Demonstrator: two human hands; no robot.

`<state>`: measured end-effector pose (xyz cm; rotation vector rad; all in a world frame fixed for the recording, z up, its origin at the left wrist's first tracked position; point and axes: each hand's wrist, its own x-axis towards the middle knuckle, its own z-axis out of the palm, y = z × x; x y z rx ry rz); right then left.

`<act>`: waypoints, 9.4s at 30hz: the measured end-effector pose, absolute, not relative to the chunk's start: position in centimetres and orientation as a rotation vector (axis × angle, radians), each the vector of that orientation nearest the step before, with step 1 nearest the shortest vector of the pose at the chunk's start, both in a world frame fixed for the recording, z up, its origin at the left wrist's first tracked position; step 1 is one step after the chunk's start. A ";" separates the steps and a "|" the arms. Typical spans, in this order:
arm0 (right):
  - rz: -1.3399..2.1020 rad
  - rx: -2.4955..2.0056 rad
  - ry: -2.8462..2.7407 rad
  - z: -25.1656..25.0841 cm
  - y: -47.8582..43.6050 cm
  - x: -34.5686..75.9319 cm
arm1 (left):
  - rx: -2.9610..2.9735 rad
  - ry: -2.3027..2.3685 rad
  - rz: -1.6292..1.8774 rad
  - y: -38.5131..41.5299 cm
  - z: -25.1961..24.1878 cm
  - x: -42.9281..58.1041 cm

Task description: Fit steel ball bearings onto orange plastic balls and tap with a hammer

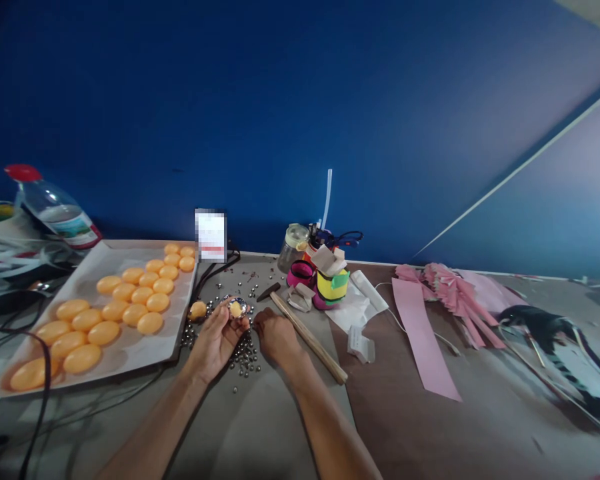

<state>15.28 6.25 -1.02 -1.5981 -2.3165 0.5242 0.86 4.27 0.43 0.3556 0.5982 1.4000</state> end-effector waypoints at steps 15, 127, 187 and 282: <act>1.609 -0.964 -1.003 1.3 6.2 15.3 | 0.302 0.616 1.386 4.4 0.2 0.8; 1.595 -1.101 -1.273 1.6 6.1 15.4 | 0.373 0.789 1.413 4.3 0.1 1.4; 1.205 -1.216 -1.433 1.4 5.3 13.7 | 0.572 0.934 1.447 3.8 -0.5 2.1; 1.191 -1.057 -1.432 0.5 6.0 14.1 | 0.416 0.781 1.387 4.1 -0.1 1.5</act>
